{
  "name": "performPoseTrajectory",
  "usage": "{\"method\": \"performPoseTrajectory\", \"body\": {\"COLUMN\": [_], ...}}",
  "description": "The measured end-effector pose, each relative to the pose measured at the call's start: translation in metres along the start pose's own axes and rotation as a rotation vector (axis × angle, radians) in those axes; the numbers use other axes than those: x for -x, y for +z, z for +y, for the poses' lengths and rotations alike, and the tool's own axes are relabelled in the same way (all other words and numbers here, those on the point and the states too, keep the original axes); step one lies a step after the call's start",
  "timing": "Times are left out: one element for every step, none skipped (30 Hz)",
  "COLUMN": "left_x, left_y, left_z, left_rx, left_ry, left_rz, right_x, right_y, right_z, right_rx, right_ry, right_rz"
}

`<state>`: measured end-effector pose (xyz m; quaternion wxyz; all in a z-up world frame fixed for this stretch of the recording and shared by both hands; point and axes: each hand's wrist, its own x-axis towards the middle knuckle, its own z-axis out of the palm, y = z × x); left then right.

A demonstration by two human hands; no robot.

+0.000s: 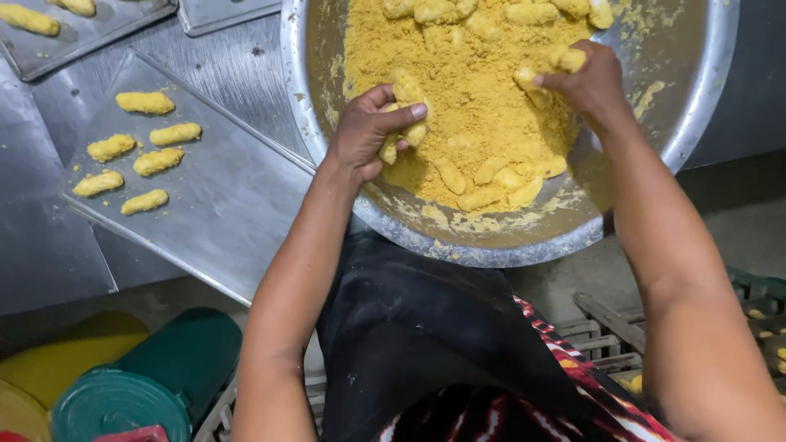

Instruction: Manually roll and form pieces of yellow dough into uniform shapes and arrange them on metal baking trays.

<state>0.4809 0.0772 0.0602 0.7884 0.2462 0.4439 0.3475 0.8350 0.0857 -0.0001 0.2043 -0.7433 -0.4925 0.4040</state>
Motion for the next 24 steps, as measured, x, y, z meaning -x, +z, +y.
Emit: {"method": "performPoseTrajectory", "body": {"left_x": [-0.002, -0.003, -0.003, -0.002, 0.001, 0.003, 0.007, 0.010, 0.015, 0.021, 0.028, 0.036, 0.041, 0.049, 0.061, 0.067, 0.079, 0.090, 0.106, 0.121, 0.133, 0.149, 0.162, 0.174], "left_y": [0.002, 0.003, 0.004, 0.004, 0.002, 0.000, -0.001, -0.003, -0.005, -0.006, -0.007, -0.009, -0.010, -0.012, -0.021, -0.028, -0.039, -0.051, -0.066, -0.080, -0.090, -0.111, -0.129, -0.147], "left_z": [-0.002, -0.005, -0.007, -0.008, -0.009, -0.009, -0.005, -0.001, 0.000, 0.006, 0.011, 0.016, 0.020, 0.024, 0.032, 0.032, 0.033, 0.035, 0.040, 0.045, 0.050, 0.053, 0.056, 0.059], "left_rx": [-0.003, -0.015, -0.024, -0.024, -0.013, -0.002, 0.000, -0.025, -0.045, -0.039, -0.050, -0.062, -0.061, -0.082, -0.110, -0.115, -0.118, -0.124, -0.125, -0.095, -0.061, -0.056, -0.085, -0.114], "left_ry": [0.002, 0.003, 0.007, 0.011, 0.018, 0.026, 0.037, 0.052, 0.060, 0.063, 0.065, 0.067, 0.069, 0.083, 0.109, 0.122, 0.148, 0.174, 0.187, 0.186, 0.182, 0.193, 0.179, 0.165], "left_rz": [-0.005, -0.006, -0.002, -0.001, -0.034, -0.067, -0.059, -0.030, 0.000, 0.008, 0.017, 0.026, 0.035, 0.045, 0.077, 0.108, 0.056, 0.005, 0.054, 0.035, -0.003, 0.027, 0.090, 0.154], "right_x": [-0.004, -0.009, -0.014, -0.020, -0.026, -0.033, -0.035, -0.037, -0.036, -0.025, -0.011, 0.003, 0.009, 0.017, 0.018, 0.032, 0.044, 0.056, 0.070, 0.083, 0.100, 0.105, 0.114, 0.122], "right_y": [0.006, 0.012, 0.019, 0.019, 0.022, 0.024, 0.023, 0.021, 0.020, 0.014, 0.009, 0.004, 0.004, 0.004, 0.015, 0.016, 0.023, 0.029, 0.040, 0.051, 0.052, 0.069, 0.080, 0.091], "right_z": [0.000, 0.000, -0.002, 0.010, 0.020, 0.029, 0.033, 0.036, 0.042, 0.025, 0.010, -0.005, -0.003, -0.003, -0.009, -0.028, -0.048, -0.069, -0.091, -0.112, -0.132, -0.156, -0.177, -0.199], "right_rx": [-0.002, 0.172, 0.348, 0.348, 0.420, 0.488, 0.489, 0.061, -0.361, -0.357, -0.691, -1.025, -1.024, -1.099, -1.179, -1.183, -1.141, -1.099, -1.102, -1.066, -1.025, -1.021, -0.988, -0.955], "right_ry": [-0.001, 0.007, 0.011, 0.007, -0.173, -0.355, -0.368, -0.268, -0.151, -0.153, -0.074, 0.017, 0.018, 0.013, -0.001, -0.006, -0.027, -0.050, -0.050, -0.074, -0.099, -0.100, -0.123, -0.146], "right_rz": [0.006, -0.020, -0.050, -0.049, -0.024, 0.000, -0.002, -0.086, -0.175, -0.185, -0.288, -0.387, -0.396, -0.446, -0.521, -0.556, -0.528, -0.500, -0.554, -0.555, -0.536, -0.570, -0.582, -0.595]}}
